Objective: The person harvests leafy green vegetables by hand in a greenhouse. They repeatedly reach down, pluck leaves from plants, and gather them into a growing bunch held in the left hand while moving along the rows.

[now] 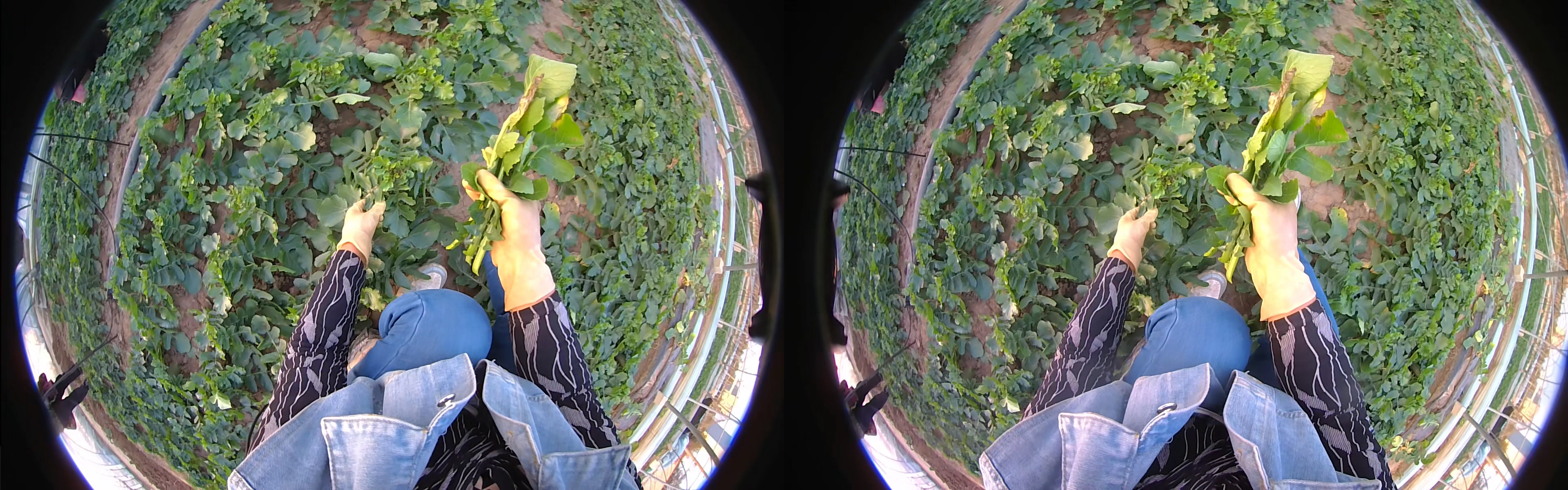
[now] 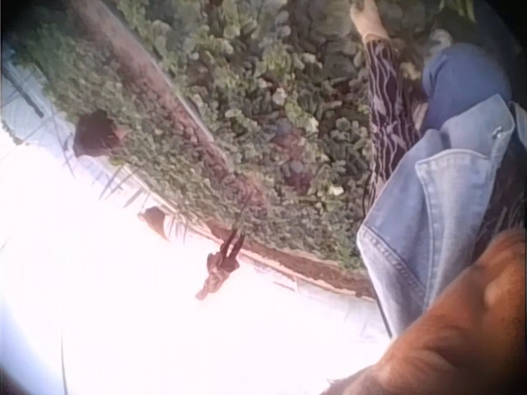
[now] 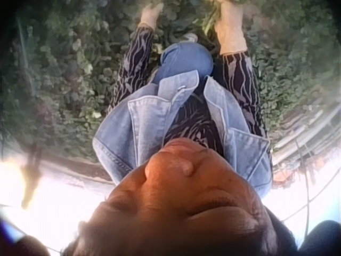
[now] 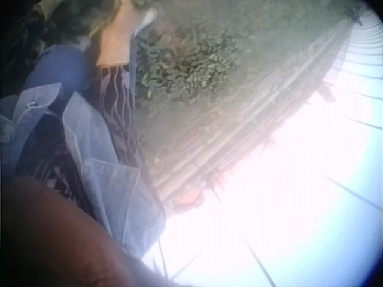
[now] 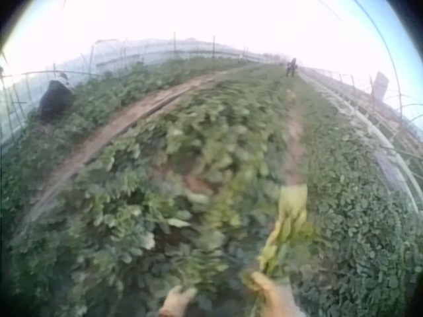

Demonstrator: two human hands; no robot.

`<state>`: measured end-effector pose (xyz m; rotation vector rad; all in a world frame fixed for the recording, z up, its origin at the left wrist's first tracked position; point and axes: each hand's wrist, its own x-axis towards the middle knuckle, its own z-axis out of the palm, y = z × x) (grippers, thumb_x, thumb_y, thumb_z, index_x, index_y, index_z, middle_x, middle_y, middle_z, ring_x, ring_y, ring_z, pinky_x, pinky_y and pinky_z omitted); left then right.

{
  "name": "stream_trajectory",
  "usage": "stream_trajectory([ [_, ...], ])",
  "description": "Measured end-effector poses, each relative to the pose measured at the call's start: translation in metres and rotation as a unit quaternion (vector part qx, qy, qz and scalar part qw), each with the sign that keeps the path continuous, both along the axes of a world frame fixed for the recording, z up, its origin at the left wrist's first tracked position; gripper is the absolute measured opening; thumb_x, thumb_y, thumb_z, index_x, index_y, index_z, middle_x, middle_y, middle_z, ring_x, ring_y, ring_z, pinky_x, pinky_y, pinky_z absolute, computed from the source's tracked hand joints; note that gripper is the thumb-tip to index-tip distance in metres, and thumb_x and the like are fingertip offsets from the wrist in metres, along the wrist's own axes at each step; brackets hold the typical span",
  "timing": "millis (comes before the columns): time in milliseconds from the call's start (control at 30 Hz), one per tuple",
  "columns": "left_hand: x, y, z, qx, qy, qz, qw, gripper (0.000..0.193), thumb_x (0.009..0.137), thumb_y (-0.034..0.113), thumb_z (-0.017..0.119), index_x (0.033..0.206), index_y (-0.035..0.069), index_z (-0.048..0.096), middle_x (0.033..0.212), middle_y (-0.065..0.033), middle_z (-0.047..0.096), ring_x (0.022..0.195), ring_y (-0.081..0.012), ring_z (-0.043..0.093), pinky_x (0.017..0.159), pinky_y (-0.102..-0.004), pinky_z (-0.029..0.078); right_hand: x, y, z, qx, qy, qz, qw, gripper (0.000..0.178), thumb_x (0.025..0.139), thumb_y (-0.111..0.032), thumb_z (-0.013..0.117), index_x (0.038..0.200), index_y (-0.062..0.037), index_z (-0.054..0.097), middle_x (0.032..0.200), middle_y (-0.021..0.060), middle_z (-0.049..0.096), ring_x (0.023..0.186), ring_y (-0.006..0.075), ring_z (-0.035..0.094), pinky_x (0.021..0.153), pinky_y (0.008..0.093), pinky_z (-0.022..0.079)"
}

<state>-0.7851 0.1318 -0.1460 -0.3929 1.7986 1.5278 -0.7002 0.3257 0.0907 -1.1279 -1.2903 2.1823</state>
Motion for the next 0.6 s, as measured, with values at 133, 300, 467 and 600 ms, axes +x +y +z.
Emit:
stream_trajectory([
  [133, 0.004, 0.003, 0.030, 0.056, -0.073, 0.040, 0.995, 0.028, 0.086, 0.025, 0.071, 0.102, 0.003, 0.064, 0.072, -0.0014, 0.064, 0.061, -0.0108, 0.055, 0.058, -0.0249, 0.044, -0.003, -0.001, 0.002, 0.003, 0.012, -0.006, 1.000, 0.044, 0.084, 0.007, 0.065, 0.126, -0.0014, 0.055, 0.118, 0.0090, 0.061, 0.093, 0.0222, 0.065, 0.078, 0.0349, 0.059],
  [300, 0.001, 0.019, 0.073, 0.011, -0.014, 0.008, 1.000, 0.024, 0.090, 0.025, 0.066, 0.097, 0.002, 0.062, 0.067, -0.0043, 0.064, 0.049, -0.0113, 0.051, 0.047, -0.0256, 0.042, -0.001, -0.001, 0.003, -0.025, 0.011, -0.033, 0.999, 0.034, 0.081, 0.003, 0.070, 0.113, -0.0028, 0.060, 0.100, 0.0048, 0.063, 0.081, 0.0163, 0.063, 0.065, 0.0292, 0.053],
  [467, -0.034, 0.014, 0.117, -0.085, 0.076, -0.180, 0.977, 0.023, 0.095, 0.023, 0.059, 0.106, 0.003, 0.064, 0.064, -0.0028, 0.063, 0.046, -0.0089, 0.052, 0.045, -0.0237, 0.039, 0.003, 0.004, -0.004, -0.015, -0.032, -0.006, 0.999, 0.033, 0.081, 0.003, 0.069, 0.111, -0.0030, 0.060, 0.096, 0.0050, 0.064, 0.078, 0.0173, 0.064, 0.065, 0.0289, 0.052],
  [600, -0.068, 0.012, 0.156, 0.099, 0.081, -0.147, 0.981, 0.021, 0.097, 0.022, 0.057, 0.107, 0.006, 0.066, 0.080, -0.0019, 0.068, 0.063, -0.0071, 0.059, 0.057, -0.0230, 0.048, 0.005, 0.003, -0.012, -0.050, -0.031, -0.006, 0.998, 0.028, 0.083, -0.001, 0.070, 0.109, -0.0020, 0.062, 0.096, 0.0071, 0.066, 0.083, 0.0191, 0.066, 0.070, 0.0294, 0.053],
])
